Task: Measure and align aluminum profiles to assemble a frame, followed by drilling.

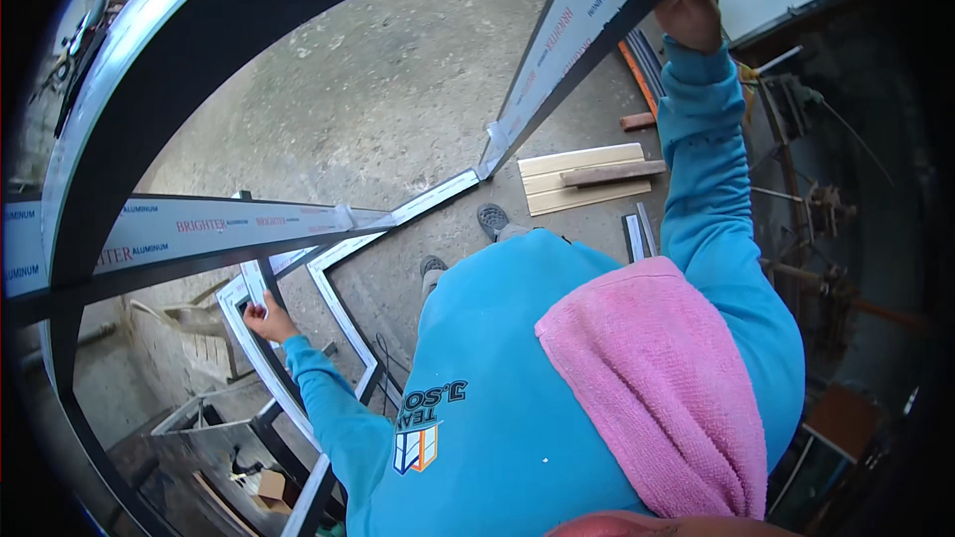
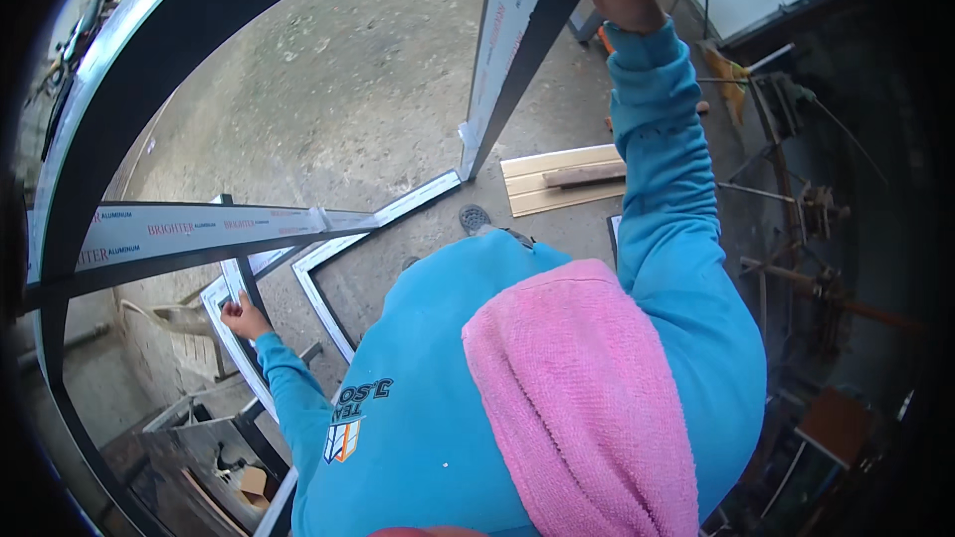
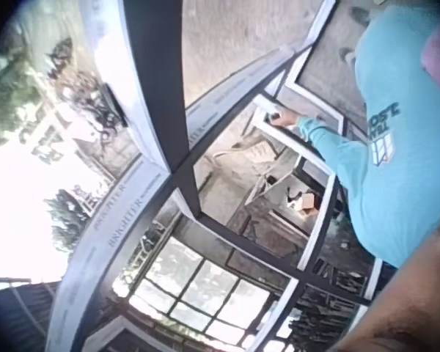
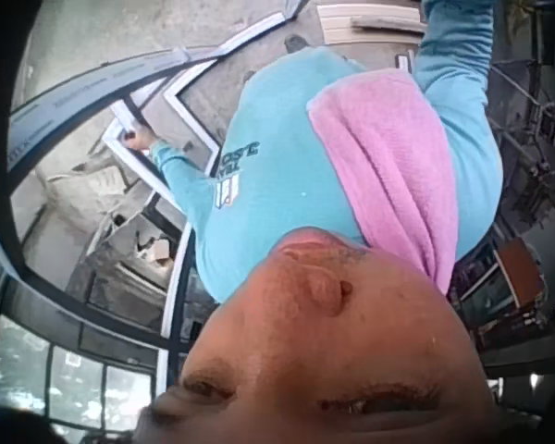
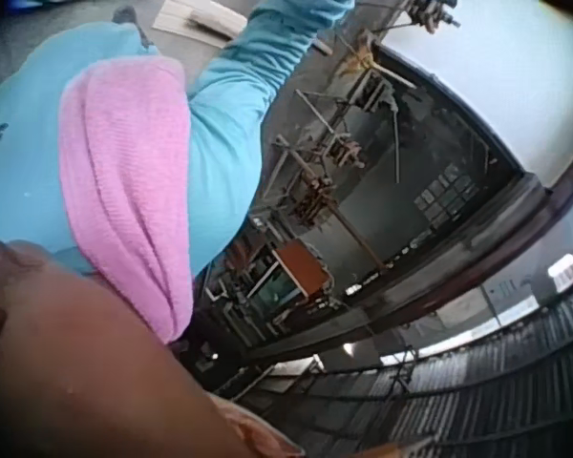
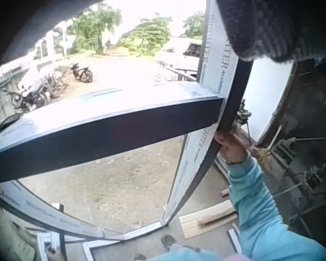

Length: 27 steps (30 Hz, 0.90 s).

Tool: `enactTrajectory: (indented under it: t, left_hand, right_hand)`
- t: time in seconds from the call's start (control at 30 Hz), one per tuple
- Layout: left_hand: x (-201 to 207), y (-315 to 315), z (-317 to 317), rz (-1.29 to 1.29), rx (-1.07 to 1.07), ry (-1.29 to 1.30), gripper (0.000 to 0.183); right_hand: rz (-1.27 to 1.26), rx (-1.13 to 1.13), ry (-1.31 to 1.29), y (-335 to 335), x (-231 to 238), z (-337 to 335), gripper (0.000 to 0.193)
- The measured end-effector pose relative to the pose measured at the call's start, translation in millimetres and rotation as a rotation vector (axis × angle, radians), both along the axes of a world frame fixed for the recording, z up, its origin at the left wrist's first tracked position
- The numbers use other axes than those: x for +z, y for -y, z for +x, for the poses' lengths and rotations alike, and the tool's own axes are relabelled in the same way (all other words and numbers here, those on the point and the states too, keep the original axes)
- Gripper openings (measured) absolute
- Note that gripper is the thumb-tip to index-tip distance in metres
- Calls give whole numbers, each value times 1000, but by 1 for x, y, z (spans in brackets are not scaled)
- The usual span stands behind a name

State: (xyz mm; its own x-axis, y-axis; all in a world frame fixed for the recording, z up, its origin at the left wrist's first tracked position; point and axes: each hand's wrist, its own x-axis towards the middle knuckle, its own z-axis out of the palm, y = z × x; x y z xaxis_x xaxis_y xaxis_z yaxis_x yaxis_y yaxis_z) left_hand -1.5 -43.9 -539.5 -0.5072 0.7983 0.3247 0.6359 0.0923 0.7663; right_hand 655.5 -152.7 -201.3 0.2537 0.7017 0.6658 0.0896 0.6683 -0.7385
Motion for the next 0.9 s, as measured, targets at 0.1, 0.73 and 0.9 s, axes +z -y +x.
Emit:
enactTrajectory:
  t: [0.1, 0.73, 0.9]
  left_hand:
    - [-19, -19, -74, -507, 24, -501, 100]
    - [-73, 193, -116, -658, -94, -105, 94]
    - [-12, 322, -63, -612, -477, -170, 82]
  right_hand:
    - [-46, -184, -4, 8, -10, 0, 45]
    - [-575, -438, -315, 83, -239, -127, 27]
    - [-1296, 679, -134, 122, -356, -267, 61]
